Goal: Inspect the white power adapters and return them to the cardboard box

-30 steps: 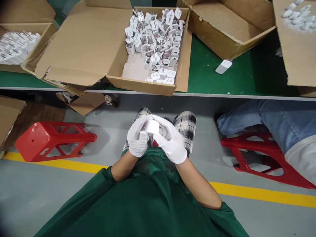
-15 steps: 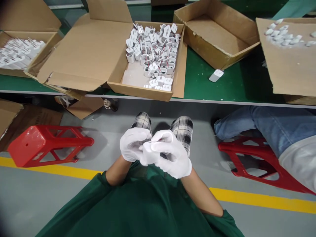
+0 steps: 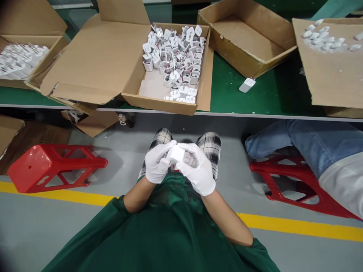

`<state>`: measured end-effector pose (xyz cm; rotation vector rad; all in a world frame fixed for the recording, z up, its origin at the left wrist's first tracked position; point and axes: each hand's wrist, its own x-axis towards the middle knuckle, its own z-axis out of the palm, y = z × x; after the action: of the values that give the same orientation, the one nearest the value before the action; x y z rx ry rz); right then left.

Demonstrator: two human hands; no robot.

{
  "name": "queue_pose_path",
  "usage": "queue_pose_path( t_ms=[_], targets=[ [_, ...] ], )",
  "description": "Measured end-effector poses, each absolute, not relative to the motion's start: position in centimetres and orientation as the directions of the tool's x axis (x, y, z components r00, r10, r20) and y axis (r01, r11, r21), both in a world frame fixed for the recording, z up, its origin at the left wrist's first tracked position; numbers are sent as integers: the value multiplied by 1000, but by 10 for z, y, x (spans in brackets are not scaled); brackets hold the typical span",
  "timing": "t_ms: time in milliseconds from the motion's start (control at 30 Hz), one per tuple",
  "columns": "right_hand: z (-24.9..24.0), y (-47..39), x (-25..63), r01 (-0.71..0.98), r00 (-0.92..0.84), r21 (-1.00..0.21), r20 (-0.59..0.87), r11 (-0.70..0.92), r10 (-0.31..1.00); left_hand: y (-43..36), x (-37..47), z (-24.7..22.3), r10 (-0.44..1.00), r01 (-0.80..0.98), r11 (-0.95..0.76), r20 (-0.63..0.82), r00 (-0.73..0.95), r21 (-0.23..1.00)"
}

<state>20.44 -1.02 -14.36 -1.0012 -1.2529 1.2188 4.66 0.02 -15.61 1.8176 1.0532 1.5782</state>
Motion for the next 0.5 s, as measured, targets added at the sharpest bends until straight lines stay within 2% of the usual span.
queue_pose_path(
  t_ms=[133, 233, 333, 500],
  targets=[
    [-149, -8, 200, -96, -25, -994, 58, 55, 998, -1, 57, -165, 899, 249, -428, 437, 22, 869],
    [-152, -8, 200, -78, -11, -997, 31, 30, 999, -1, 63, -169, 914, 252, -397, 406, 17, 883],
    [-155, -9, 201, -58, -32, -998, 38, 36, 999, 0, 64, -170, 883, 276, -454, 469, 12, 847],
    [-157, -13, 203, -28, -69, -997, 74, 73, 995, 1, 58, -169, 744, 363, -625, 668, 8, 691]
  ],
)
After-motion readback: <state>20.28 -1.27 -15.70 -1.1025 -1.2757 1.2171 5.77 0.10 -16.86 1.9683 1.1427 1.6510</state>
